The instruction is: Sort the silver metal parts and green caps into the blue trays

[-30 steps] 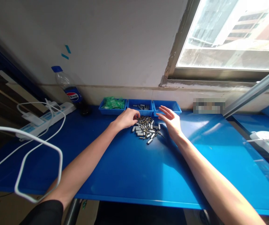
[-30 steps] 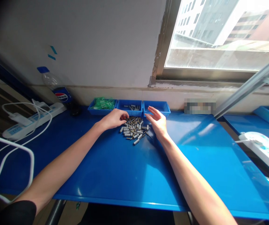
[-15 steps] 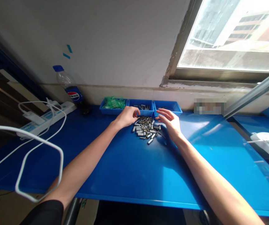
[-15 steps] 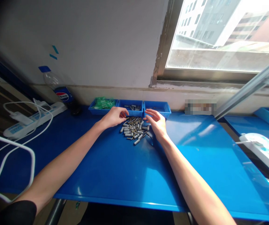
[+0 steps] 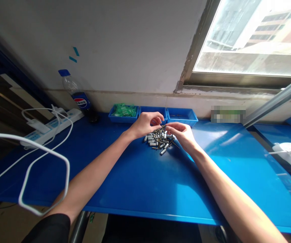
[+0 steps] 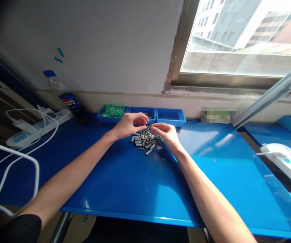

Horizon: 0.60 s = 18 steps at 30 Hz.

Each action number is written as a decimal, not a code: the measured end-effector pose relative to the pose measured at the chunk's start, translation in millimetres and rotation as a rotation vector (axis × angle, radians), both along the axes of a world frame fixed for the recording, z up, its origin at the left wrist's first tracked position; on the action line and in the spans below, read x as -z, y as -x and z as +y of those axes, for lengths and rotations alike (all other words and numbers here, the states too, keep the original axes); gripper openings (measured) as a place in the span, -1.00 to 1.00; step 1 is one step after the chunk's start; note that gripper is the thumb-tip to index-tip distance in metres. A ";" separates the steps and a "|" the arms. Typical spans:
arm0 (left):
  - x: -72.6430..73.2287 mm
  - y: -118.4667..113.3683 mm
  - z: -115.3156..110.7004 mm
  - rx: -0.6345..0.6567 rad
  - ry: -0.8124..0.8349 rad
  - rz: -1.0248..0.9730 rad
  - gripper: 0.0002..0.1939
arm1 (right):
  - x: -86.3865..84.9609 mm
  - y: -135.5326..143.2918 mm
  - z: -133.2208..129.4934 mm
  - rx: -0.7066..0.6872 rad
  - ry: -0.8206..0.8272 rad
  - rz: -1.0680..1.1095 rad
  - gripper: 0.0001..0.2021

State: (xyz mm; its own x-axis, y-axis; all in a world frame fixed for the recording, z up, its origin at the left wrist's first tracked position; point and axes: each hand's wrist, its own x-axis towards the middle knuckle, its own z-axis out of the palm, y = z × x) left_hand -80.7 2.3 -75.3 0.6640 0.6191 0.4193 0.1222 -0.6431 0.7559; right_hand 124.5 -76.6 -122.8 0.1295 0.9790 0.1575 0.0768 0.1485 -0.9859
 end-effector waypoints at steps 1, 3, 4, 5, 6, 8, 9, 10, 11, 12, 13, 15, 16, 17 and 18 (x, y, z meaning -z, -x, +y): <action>0.6 0.0 -0.3 0.006 0.002 0.003 -0.79 | 0.3 0.1 0.1 -0.001 0.006 0.014 -0.64; 1.6 -0.6 -1.5 0.017 0.008 0.013 -0.79 | 0.3 0.3 -0.1 -0.007 0.011 0.048 -0.64; 2.0 -1.2 -2.5 0.025 0.012 0.019 -0.80 | 0.1 0.4 -0.4 -0.017 0.013 0.057 -0.63; 2.3 -1.9 -3.6 0.035 0.017 0.024 -0.80 | -0.2 0.6 -0.7 -0.030 0.015 0.059 -0.63; 2.5 -2.7 -4.5 0.046 0.021 0.028 -0.81 | -0.3 0.7 -0.9 -0.044 0.017 0.055 -0.63; 3.0 -3.8 -4.9 0.054 0.015 0.032 -0.83 | 0.1 0.8 -0.7 -0.063 0.018 0.039 -0.62; 3.3 -3.6 -4.1 0.041 0.001 0.039 -0.84 | 0.7 0.5 -0.2 -0.058 0.016 0.036 -0.62; 3.7 -2.9 -2.4 0.013 -0.024 0.055 -0.84 | 1.6 -0.1 0.7 -0.040 0.010 0.036 -0.62; 4.3 -1.5 0.0 -0.024 -0.059 0.090 -0.84 | 2.6 -0.9 1.7 -0.006 -0.002 0.037 -0.62; 5.3 0.6 3.0 -0.063 -0.100 0.145 -0.85 | 3.7 -2.1 2.7 0.043 -0.020 0.038 -0.62; 6.6 3.1 6.4 -0.103 -0.141 0.215 -0.86 | 4.6 -3.5 3.7 0.102 -0.046 0.041 -0.62; 10.3 8.5 12.9 -0.145 -0.198 0.379 -0.86 | 5.8 -6.8 5.1 0.197 -0.106 0.050 -0.59; 12.6 10.9 15.5 -0.161 -0.200 0.439 -0.84 | 6.1 -8.5 5.4 0.216 -0.126 0.056 -0.57; 15.1 12.7 17.5 -0.169 -0.190 0.484 -0.83 | 6.2 -9.9 5.5 0.220 -0.135 0.065 -0.53; 17.6 13.9 18.9 -0.173 -0.174 0.511 -0.82 | 6.3 -10.9 5.4 0.213 -0.134 0.076 -0.50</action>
